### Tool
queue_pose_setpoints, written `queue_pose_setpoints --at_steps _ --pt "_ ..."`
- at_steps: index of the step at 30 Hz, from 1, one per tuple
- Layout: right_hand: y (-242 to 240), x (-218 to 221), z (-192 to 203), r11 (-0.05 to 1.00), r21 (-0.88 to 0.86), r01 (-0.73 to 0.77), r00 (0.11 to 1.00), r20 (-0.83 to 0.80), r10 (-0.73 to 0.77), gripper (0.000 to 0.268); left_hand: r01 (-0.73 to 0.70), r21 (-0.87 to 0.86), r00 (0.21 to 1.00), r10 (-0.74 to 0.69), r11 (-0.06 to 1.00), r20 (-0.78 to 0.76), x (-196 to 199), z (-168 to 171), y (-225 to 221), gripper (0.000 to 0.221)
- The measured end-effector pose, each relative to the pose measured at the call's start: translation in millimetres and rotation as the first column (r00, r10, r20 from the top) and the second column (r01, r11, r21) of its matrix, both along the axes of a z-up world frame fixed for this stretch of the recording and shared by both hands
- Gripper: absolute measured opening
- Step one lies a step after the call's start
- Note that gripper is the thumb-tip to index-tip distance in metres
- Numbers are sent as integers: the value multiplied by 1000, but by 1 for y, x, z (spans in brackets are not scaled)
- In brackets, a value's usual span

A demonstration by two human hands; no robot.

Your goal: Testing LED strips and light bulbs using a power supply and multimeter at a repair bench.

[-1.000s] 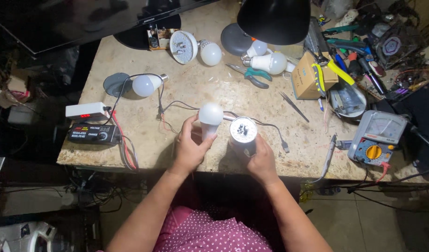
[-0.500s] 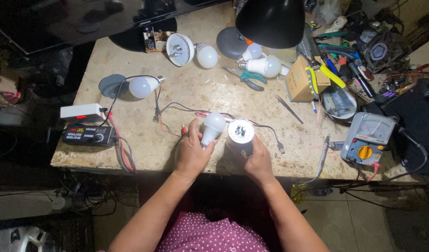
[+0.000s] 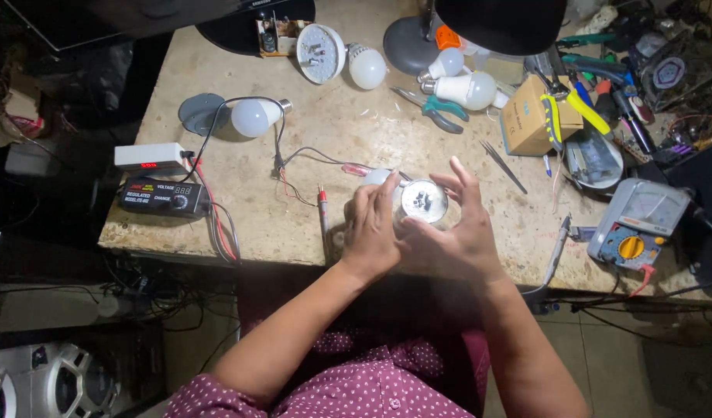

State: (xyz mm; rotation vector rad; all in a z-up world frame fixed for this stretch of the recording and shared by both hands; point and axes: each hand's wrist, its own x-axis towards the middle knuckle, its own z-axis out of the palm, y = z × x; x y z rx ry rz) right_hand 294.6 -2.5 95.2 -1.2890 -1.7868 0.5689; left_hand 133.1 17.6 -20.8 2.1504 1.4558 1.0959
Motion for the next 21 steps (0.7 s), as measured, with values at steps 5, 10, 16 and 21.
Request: queue_pose_setpoints --at_steps 5,10,16,21 --pt "4 3 5 999 23 -30 998 56 29 109 -109 117 994 109 987 7 16 9 7 117" --pt "7 7 4 993 100 -69 998 -7 70 97 -106 170 994 102 980 35 16 18 6 102" --pt "27 27 21 951 281 130 941 -336 -30 79 -162 209 987 162 964 17 13 30 4 100" --pt "89 58 -30 934 -101 344 706 -628 -328 59 -18 158 1000 15 987 17 -1 39 2 110"
